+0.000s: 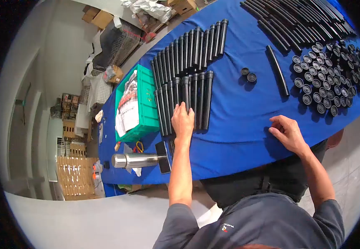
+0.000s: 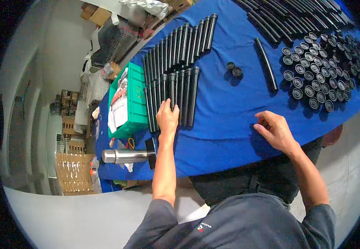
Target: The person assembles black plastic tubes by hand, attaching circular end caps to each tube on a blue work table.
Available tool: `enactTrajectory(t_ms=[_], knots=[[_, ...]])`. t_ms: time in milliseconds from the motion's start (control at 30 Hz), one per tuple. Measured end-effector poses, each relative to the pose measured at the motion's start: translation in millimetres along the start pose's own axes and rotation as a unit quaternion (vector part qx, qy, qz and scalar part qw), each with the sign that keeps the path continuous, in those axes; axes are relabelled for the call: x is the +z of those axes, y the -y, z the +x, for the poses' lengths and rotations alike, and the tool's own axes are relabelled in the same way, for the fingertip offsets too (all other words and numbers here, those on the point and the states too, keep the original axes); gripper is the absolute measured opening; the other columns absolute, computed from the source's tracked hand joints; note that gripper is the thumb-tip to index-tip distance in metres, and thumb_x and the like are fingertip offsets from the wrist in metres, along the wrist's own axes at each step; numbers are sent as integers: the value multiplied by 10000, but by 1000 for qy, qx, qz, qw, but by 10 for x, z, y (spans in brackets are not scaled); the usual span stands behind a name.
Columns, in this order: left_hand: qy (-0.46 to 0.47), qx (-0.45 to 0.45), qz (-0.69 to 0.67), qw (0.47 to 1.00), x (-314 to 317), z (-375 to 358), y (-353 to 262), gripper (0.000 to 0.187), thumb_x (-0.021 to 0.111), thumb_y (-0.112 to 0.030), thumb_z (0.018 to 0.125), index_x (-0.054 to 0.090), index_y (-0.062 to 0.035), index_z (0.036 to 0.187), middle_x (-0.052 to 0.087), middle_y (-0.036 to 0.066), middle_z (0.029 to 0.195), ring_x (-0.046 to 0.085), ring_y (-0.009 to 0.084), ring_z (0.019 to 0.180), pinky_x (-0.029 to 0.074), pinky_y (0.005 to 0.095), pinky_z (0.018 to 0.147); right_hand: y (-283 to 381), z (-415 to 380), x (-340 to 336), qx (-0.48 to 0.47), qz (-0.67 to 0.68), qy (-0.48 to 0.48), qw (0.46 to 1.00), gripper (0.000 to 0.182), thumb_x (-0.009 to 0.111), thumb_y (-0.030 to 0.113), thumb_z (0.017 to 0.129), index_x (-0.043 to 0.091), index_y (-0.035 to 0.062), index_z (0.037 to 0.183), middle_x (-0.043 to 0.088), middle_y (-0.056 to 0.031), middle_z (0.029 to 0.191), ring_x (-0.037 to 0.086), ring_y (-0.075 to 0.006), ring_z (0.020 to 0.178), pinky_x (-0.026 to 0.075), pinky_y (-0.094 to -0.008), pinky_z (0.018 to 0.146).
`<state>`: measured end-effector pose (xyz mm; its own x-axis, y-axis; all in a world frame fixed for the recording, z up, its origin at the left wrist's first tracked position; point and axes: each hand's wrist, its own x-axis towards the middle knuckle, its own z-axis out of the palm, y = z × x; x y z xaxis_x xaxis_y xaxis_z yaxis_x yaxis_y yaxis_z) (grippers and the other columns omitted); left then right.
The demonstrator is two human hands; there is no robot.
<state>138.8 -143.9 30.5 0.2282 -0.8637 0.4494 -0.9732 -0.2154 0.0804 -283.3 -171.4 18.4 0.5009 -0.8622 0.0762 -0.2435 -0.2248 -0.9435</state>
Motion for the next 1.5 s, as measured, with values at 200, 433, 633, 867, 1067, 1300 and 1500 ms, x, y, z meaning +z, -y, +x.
enactTrajectory(t_ms=[200, 433, 633, 867, 1067, 1300, 1500], knots=[[-14, 32, 28, 999, 113, 137, 94, 398, 699, -135, 878, 638, 81, 1207, 688, 290, 1135, 599, 454, 1224, 490, 489, 1048, 7, 17, -1, 19, 10, -2, 1000, 266, 720, 133, 911, 650, -18, 1118, 677, -118, 862, 660, -201, 740, 531, -318, 644], [24, -13, -29, 999, 81, 218, 111, 435, 715, -122, 863, 647, 2, 1274, 623, 235, 1301, 562, 418, 1258, 461, 476, 1078, -5, 22, -3, 16, 3, -6, 1000, 268, 723, 150, 906, 655, -21, 1102, 673, -138, 861, 664, -225, 740, 532, -335, 653], [67, 31, -31, 997, -2, 233, 100, 485, 722, -181, 894, 622, 6, 1330, 572, 239, 1418, 478, 419, 1377, 371, 478, 1174, 14, 22, -3, -6, -2, -14, 1000, 275, 729, 161, 911, 656, -30, 1096, 676, -160, 877, 663, -229, 737, 536, -352, 674], [-52, 100, -90, 990, -13, 294, -696, 414, 731, -196, 901, 662, 13, 1252, 621, 230, 1342, 520, 413, 1335, 409, 484, 1135, -37, 12, -5, -40, -8, -15, 999, 273, 715, 186, 928, 656, -27, 1088, 715, -176, 917, 725, -306, 834, 573, -394, 739], [-1, 169, -206, 964, 242, 359, -1725, 404, 750, -182, 881, 674, -67, 1261, 675, 160, 1116, 662, 337, 1038, 543, 439, 888, -24, 5, -4, -28, 3, -14, 1000, 265, 707, 178, 931, 657, -29, 1090, 716, -182, 920, 729, -307, 848, 578, -398, 753], [91, 158, -104, 978, 514, 497, -2232, 447, 709, -267, 926, 624, -204, 1360, 646, 131, 1051, 674, 342, 966, 566, 494, 757, -70, 8, -6, -48, -20, -23, 998, 272, 707, 196, 934, 658, -29, 1079, 712, -185, 910, 723, -315, 847, 573, -411, 761], [43, 203, -140, 968, 454, 411, -2140, 389, 709, -197, 924, 646, -185, 1307, 625, 95, 955, 675, 302, 889, 572, 457, 690, -85, 5, 9, -51, 12, -44, 998, 251, 714, 172, 928, 659, -22, 1077, 715, -178, 909, 724, -303, 852, 572, -399, 753]])
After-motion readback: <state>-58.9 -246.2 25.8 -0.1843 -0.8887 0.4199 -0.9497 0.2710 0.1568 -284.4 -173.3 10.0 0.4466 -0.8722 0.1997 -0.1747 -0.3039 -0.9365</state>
